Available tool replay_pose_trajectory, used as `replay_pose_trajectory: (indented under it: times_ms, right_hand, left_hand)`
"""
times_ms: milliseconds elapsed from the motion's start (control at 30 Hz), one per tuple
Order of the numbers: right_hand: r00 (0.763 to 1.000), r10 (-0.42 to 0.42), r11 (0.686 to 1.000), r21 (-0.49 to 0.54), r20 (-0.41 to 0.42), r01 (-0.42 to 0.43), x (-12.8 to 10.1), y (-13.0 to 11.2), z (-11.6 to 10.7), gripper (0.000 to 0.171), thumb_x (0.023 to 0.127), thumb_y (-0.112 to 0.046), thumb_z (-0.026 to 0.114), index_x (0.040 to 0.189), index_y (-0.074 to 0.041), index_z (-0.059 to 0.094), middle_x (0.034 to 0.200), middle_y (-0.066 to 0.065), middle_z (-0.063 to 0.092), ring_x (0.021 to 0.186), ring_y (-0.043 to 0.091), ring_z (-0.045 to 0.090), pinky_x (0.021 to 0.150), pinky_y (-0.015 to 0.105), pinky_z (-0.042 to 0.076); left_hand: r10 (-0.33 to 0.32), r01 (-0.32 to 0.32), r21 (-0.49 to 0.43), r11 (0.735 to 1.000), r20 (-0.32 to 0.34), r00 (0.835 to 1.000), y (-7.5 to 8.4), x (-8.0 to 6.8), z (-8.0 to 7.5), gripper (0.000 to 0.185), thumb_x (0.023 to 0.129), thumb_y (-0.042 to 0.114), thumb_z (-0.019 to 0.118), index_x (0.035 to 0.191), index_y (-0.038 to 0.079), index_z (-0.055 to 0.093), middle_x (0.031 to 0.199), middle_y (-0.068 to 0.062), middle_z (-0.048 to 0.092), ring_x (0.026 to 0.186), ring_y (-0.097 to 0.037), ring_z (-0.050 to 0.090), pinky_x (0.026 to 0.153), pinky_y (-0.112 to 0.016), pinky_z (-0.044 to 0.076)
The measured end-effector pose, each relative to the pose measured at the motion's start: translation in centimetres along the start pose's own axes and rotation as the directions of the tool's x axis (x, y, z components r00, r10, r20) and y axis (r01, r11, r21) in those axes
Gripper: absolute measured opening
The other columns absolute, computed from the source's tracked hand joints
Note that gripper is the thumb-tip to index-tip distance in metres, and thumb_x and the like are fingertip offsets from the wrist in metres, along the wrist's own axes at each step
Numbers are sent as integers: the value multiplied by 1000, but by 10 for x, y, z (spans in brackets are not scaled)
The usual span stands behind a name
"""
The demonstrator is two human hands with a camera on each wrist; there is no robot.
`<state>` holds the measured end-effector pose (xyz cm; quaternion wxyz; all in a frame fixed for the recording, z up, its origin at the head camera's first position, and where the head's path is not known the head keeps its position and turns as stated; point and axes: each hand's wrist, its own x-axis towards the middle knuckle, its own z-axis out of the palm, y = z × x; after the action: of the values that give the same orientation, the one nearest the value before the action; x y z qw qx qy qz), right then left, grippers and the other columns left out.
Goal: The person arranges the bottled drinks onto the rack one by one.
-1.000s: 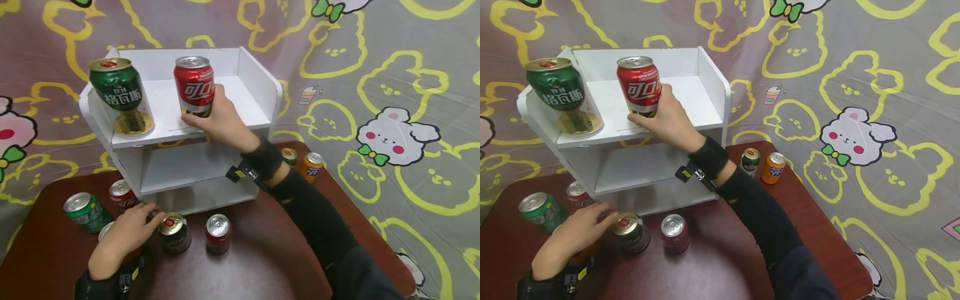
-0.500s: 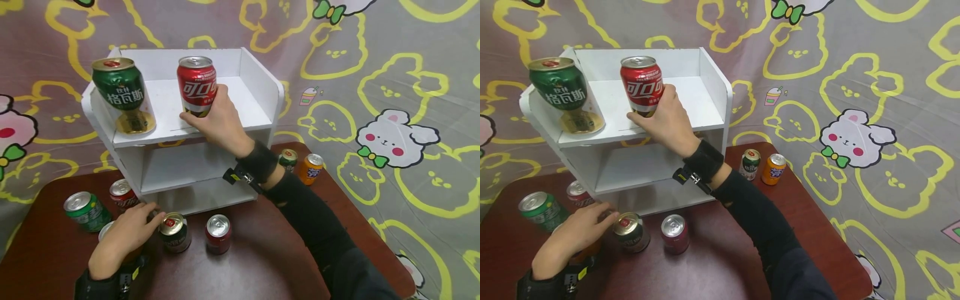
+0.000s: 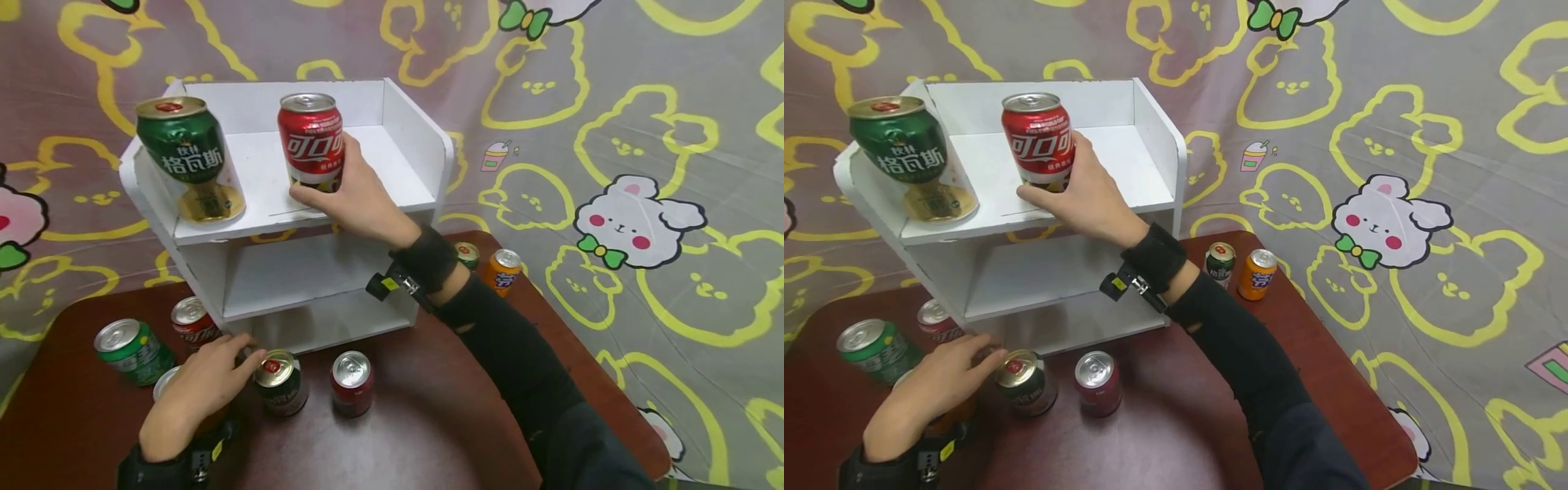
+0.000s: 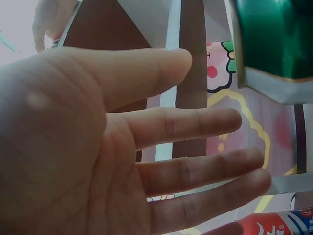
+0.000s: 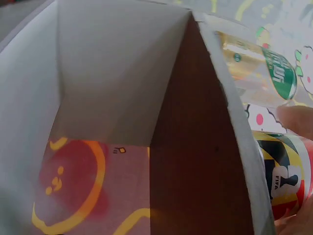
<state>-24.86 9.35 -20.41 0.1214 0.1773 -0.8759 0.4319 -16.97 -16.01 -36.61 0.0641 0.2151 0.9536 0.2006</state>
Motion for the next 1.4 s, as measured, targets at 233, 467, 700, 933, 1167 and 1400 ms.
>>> replay_pose_trajectory:
  times_ms: [233, 467, 700, 933, 1167, 1400]
  right_hand:
    - [998, 37, 999, 10, 52, -37, 1, 0, -3, 82, 82, -35, 74, 142, -12, 22, 134, 1, 46, 119, 6, 45, 98, 25, 37]
    - [999, 43, 997, -58, 2, -43, -1, -1, 1, 79, 81, -38, 74, 138, -10, 26, 132, 4, 47, 116, 9, 48, 97, 25, 39]
    - [998, 26, 995, -91, -61, -32, -3, 0, 2, 79, 81, -38, 74, 136, -7, 27, 131, 6, 48, 113, 11, 50, 95, 25, 40]
    - [994, -5, 994, -107, -111, -6, -2, -4, 8, 80, 79, -37, 77, 134, -5, 29, 129, 8, 48, 113, 13, 51, 93, 25, 42]
    - [988, 12, 994, -107, -157, -29, 1, -7, 11, 82, 76, -38, 79, 132, -5, 29, 128, 8, 48, 113, 14, 52, 92, 25, 42]
    - [990, 9, 995, -94, -143, -23, -1, -2, 11, 87, 78, -41, 76, 138, -6, 23, 131, 7, 47, 116, 13, 50, 94, 26, 42]
  left_hand:
    - [3, -3, -2, 1000, -4, 1000, 0, -1, -1, 42, 96, 34, 54, 115, -2, 59, 104, -20, 61, 90, -36, 60, 71, -53, 48]
    - [-8, 8, -1, 1000, -16, 1000, -1, -3, -2, 45, 96, 37, 54, 117, -2, 59, 108, -22, 60, 93, -38, 60, 73, -54, 47]
    - [-17, 17, -6, 1000, -3, 1000, 1, -3, -4, 45, 96, 37, 54, 118, -3, 59, 111, -22, 60, 97, -39, 59, 76, -54, 47]
    - [-19, 19, -16, 1000, -16, 1000, 0, -5, -3, 44, 96, 33, 54, 119, -4, 58, 113, -24, 59, 100, -40, 58, 79, -55, 46]
    - [-16, 16, -5, 1000, -37, 999, 1, -5, -4, 42, 95, 33, 55, 117, -3, 59, 110, -22, 60, 97, -39, 59, 78, -54, 47]
    - [-43, 43, -5, 999, -21, 999, 2, -6, -4, 45, 96, 36, 54, 119, -2, 59, 113, -23, 59, 100, -40, 58, 79, -55, 46]
